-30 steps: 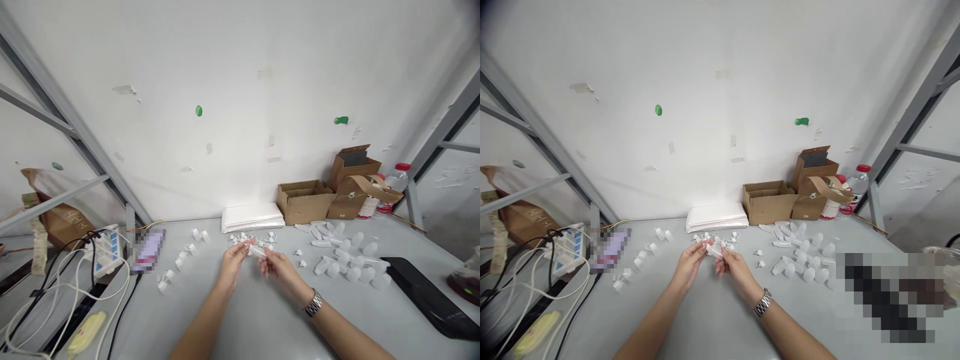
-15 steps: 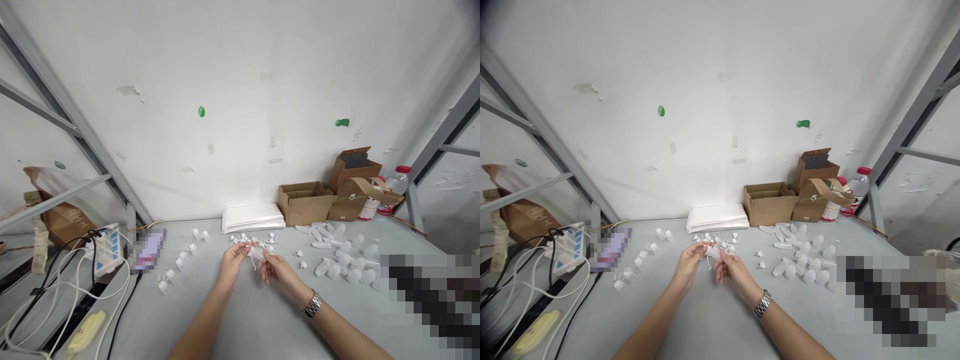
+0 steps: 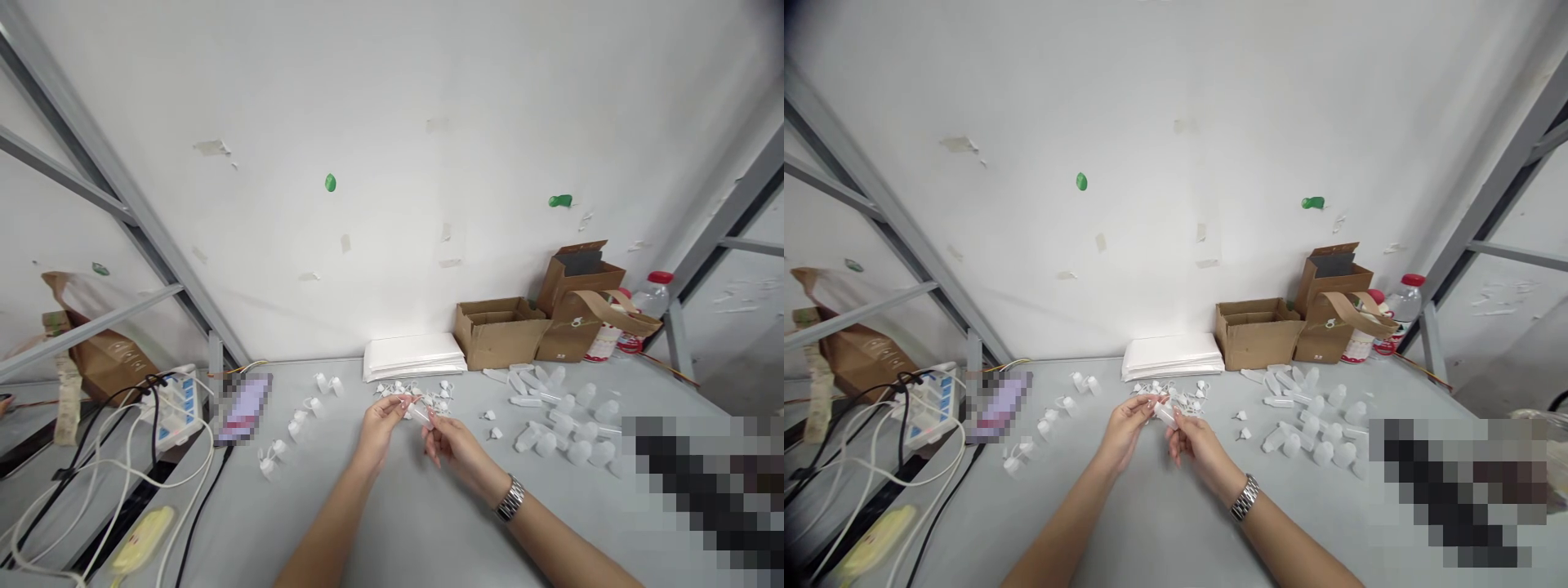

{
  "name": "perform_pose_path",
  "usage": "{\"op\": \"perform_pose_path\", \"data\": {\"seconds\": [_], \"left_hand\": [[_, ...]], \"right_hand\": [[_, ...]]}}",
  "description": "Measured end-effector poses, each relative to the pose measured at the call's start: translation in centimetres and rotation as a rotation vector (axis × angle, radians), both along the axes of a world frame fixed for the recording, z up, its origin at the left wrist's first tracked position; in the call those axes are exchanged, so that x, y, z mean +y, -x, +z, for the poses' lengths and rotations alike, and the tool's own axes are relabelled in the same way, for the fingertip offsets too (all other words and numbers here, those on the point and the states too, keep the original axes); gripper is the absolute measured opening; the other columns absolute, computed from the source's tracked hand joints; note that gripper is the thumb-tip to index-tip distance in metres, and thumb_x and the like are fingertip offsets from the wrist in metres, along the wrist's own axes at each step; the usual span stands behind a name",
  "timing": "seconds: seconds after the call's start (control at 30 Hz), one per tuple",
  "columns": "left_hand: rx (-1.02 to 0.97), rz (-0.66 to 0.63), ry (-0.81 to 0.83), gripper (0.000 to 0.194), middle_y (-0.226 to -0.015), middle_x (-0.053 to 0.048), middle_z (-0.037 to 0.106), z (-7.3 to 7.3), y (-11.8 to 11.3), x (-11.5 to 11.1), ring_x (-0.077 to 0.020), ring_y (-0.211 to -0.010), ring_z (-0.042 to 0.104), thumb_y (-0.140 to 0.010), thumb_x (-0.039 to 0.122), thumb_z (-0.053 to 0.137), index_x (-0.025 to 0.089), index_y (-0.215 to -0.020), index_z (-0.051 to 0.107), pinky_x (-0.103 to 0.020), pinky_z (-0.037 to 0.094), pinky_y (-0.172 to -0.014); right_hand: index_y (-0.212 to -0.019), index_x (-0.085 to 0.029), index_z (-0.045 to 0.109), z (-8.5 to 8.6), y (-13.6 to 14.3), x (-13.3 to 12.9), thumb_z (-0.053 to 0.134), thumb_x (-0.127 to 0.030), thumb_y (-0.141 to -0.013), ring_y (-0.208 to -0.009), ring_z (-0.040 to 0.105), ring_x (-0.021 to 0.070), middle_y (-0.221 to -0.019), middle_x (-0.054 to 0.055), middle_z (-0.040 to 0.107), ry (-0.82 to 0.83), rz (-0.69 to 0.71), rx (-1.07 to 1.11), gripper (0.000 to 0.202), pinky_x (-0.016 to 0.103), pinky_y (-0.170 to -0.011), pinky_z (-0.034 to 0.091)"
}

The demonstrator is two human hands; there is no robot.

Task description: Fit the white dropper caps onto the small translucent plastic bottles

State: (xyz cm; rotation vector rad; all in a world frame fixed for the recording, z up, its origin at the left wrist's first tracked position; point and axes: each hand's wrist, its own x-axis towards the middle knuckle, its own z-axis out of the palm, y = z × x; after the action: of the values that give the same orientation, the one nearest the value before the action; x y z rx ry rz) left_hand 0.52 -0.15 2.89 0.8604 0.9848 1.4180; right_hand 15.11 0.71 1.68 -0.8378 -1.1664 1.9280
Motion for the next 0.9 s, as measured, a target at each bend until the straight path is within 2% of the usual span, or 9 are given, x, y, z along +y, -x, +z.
{"op": "perform_pose_path", "data": {"seconds": [0.1, 0.17, 0.3, 0.4, 0.57, 0.7, 0.8, 0.9], "left_hand": [[-0.039, -0.120, 0.084, 0.039, -0.101, -0.012, 0.067, 0.6, 0.1, -0.3, -0.0232, -0.095, 0.060, -0.063, 0.032, 0.071, 0.015, -0.098, 0.064, -0.037, 0.039, -0.089], [0.020, -0.169, 0.143, 0.044, -0.103, -0.012, 0.066, 0.9, 0.3, -0.4, -0.0234, -0.095, 0.060, -0.064, 0.032, 0.070, 0.016, -0.105, 0.061, -0.036, 0.039, -0.088], [0.133, -0.098, 0.195, 0.027, -0.089, -0.012, 0.070, 0.6, 0.8, -0.2, -0.0229, -0.091, 0.061, -0.063, 0.032, 0.069, 0.012, -0.081, 0.069, -0.031, 0.040, -0.085], [0.057, -0.080, 0.215, 0.020, -0.078, -0.010, 0.071, 0.0, 1.1, 0.1, -0.0193, -0.078, 0.064, -0.063, 0.029, 0.069, 0.010, -0.070, 0.070, -0.028, 0.043, -0.078], [-0.178, -0.020, 0.408, 0.006, -0.070, -0.006, 0.070, -0.2, 1.2, 0.4, -0.0134, -0.067, 0.064, -0.066, 0.012, 0.066, 0.010, -0.071, 0.067, -0.021, 0.046, -0.067], [-0.234, -0.067, 0.511, 0.005, -0.065, -0.004, 0.068, -0.2, 1.5, 0.6, -0.0119, -0.059, 0.063, -0.068, 0.008, 0.062, 0.011, -0.071, 0.065, -0.021, 0.047, -0.059], [-0.259, -0.106, 0.504, 0.004, -0.063, -0.004, 0.067, -0.2, 1.6, 0.5, -0.0122, -0.058, 0.062, -0.067, 0.007, 0.063, 0.010, -0.070, 0.064, -0.021, 0.048, -0.059], [-0.282, -0.080, 0.425, 0.009, -0.071, -0.005, 0.069, -0.3, 1.5, 0.5, -0.0123, -0.068, 0.064, -0.071, 0.007, 0.059, 0.011, -0.076, 0.065, -0.021, 0.049, -0.068]], "right_hand": [[-0.057, -0.014, 0.056, 0.0, 0.0, 0.1, 0.051, -0.057, -0.073, -0.036, 0.042, 0.0072, -0.038, -0.002, 0.049, -0.007, 0.014, 0.007, 0.046, 0.020, -0.039, 0.031], [-0.053, -0.014, 0.056, 0.1, 0.0, 0.1, 0.052, -0.056, -0.073, -0.034, 0.041, 0.0069, -0.037, -0.002, 0.049, -0.018, 0.029, -0.039, 0.047, 0.020, -0.038, 0.031], [-0.051, -0.014, 0.055, 0.1, 0.1, -0.1, 0.052, -0.056, -0.073, -0.033, 0.041, 0.0066, -0.038, -0.002, 0.048, -0.054, 0.062, -0.128, 0.047, 0.019, -0.035, 0.030], [-0.054, -0.013, 0.056, 0.1, 0.1, -0.1, 0.053, -0.054, -0.074, -0.032, 0.039, 0.0058, -0.038, -0.003, 0.048, -0.096, 0.076, -0.135, 0.046, 0.019, -0.036, 0.030], [-0.061, -0.013, 0.058, 0.0, 0.0, -0.1, 0.052, -0.056, -0.074, -0.035, 0.039, 0.0064, -0.039, -0.004, 0.047, -0.177, 0.134, -0.171, 0.044, 0.019, -0.038, 0.030], [-0.066, -0.015, 0.058, 0.6, -0.2, -0.3, 0.052, -0.056, -0.074, -0.037, 0.041, 0.0071, -0.044, -0.005, 0.049, -0.256, 0.208, -0.191, 0.042, 0.021, -0.044, 0.033], [-0.070, -0.016, 0.058, 1.0, -0.4, -0.4, 0.051, -0.054, -0.076, -0.040, 0.042, 0.0078, -0.047, -0.005, 0.051, -0.318, 0.229, -0.185, 0.039, 0.023, -0.050, 0.035], [-0.070, -0.017, 0.057, 1.0, -0.5, -0.2, 0.050, -0.056, -0.075, -0.043, 0.044, 0.0091, -0.049, -0.004, 0.051, -0.310, 0.188, -0.169, 0.040, 0.023, -0.050, 0.035]]}}
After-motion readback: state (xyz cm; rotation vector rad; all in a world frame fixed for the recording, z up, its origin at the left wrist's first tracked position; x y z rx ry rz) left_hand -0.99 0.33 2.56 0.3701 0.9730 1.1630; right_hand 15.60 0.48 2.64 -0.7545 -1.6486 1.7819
